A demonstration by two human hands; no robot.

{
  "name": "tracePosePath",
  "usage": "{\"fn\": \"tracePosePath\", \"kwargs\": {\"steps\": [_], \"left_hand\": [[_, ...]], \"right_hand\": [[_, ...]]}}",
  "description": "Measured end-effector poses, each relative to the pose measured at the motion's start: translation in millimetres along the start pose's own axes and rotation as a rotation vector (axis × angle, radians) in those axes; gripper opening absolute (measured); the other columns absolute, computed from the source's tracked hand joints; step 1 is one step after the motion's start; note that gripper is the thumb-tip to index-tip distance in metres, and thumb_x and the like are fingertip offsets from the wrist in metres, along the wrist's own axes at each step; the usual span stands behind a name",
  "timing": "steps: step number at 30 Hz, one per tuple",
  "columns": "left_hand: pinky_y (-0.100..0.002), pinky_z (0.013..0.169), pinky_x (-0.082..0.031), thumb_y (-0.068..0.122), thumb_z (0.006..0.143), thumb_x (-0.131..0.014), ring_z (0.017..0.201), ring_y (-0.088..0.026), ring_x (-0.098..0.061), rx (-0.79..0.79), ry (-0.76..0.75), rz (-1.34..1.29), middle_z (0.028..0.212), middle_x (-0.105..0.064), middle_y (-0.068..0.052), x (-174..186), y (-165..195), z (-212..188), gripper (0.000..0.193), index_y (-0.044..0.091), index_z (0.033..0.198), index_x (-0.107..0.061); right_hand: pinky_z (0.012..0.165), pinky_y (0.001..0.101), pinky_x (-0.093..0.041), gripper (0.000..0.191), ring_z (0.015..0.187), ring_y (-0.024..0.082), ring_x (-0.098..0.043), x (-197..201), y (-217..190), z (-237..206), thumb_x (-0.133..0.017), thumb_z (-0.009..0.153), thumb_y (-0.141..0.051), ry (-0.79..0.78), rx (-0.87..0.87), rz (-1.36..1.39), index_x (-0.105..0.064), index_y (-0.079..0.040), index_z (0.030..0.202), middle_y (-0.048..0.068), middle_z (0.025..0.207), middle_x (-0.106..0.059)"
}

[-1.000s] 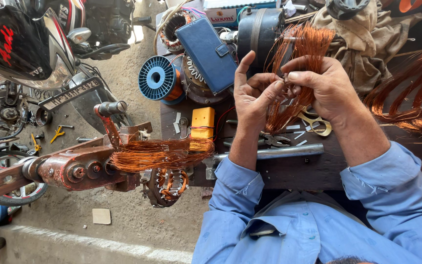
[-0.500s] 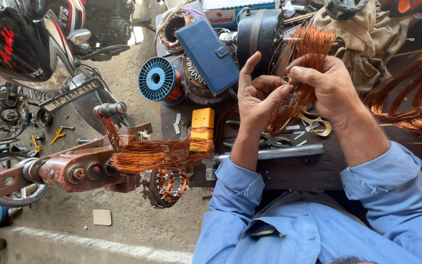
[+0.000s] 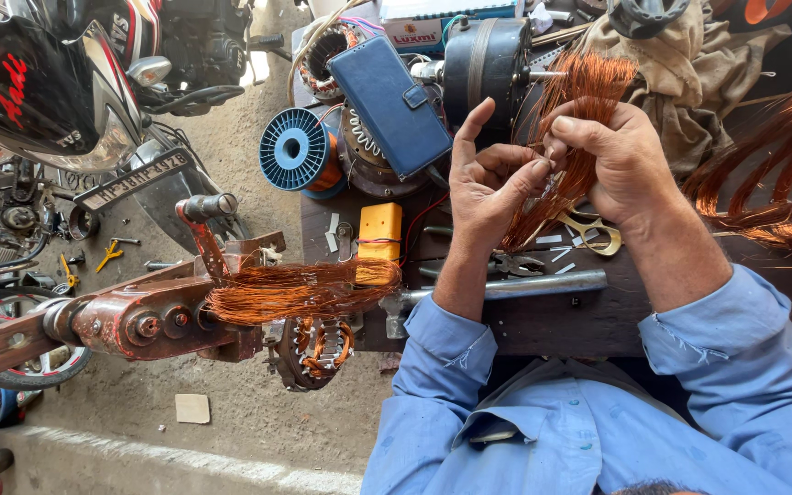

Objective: The person winds copper wire by hand around a motor stator held in a bench vise. They repeatedly pull wire from a large bundle, wrap it around the stator core, and adjust the strands to keep them aligned.

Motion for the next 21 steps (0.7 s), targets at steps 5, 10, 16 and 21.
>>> {"fn": "tracePosePath", "kwargs": {"steps": [5, 10, 16, 21], "left_hand": [[-0.030, 0.079, -0.064, 0.000, 0.092, -0.079, 0.093, -0.016, -0.074, 0.005, -0.007, 0.002, 0.101, -0.074, -0.012, 0, -3, 2, 0.091, 0.006, 0.165, -0.026], [-0.031, 0.078, -0.066, 0.002, 0.094, -0.076, 0.093, -0.017, -0.075, -0.008, 0.002, 0.002, 0.102, -0.074, -0.012, 0, -5, 13, 0.087, 0.007, 0.164, -0.026], [-0.030, 0.079, -0.063, 0.003, 0.100, -0.073, 0.092, -0.016, -0.074, -0.035, 0.040, -0.040, 0.104, -0.073, -0.012, 7, -3, 12, 0.082, 0.005, 0.167, -0.026], [-0.031, 0.078, -0.064, 0.003, 0.098, -0.073, 0.092, -0.017, -0.074, -0.044, 0.075, -0.040, 0.103, -0.073, -0.012, 10, -3, 23, 0.082, 0.006, 0.165, -0.026]], "right_hand": [[0.075, 0.0278, -0.055, 0.008, 0.078, 0.014, -0.065, 3, 1, 3, -0.073, 0.099, -0.005, 0.011, 0.030, -0.055, -0.070, -0.001, 0.105, 0.006, 0.088, -0.069], [0.078, 0.0283, -0.057, 0.007, 0.080, 0.015, -0.067, 4, -7, 10, -0.075, 0.099, -0.006, -0.006, 0.039, -0.021, -0.070, -0.002, 0.103, 0.007, 0.086, -0.068], [0.075, 0.0285, -0.056, 0.011, 0.078, 0.016, -0.066, 3, -6, 10, -0.075, 0.102, -0.011, -0.012, 0.033, -0.067, -0.071, -0.001, 0.103, 0.007, 0.086, -0.069], [0.084, 0.0336, -0.059, 0.005, 0.085, 0.019, -0.067, 1, -17, 16, -0.064, 0.100, -0.003, -0.048, 0.044, -0.007, -0.067, -0.002, 0.097, 0.011, 0.091, -0.069]]}}
Point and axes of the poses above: each hand's wrist, its own z-axis towards the middle knuckle, its own x-axis out of the back of the hand, y = z × x, the point moved 8 cm from there along z, towards the middle knuckle
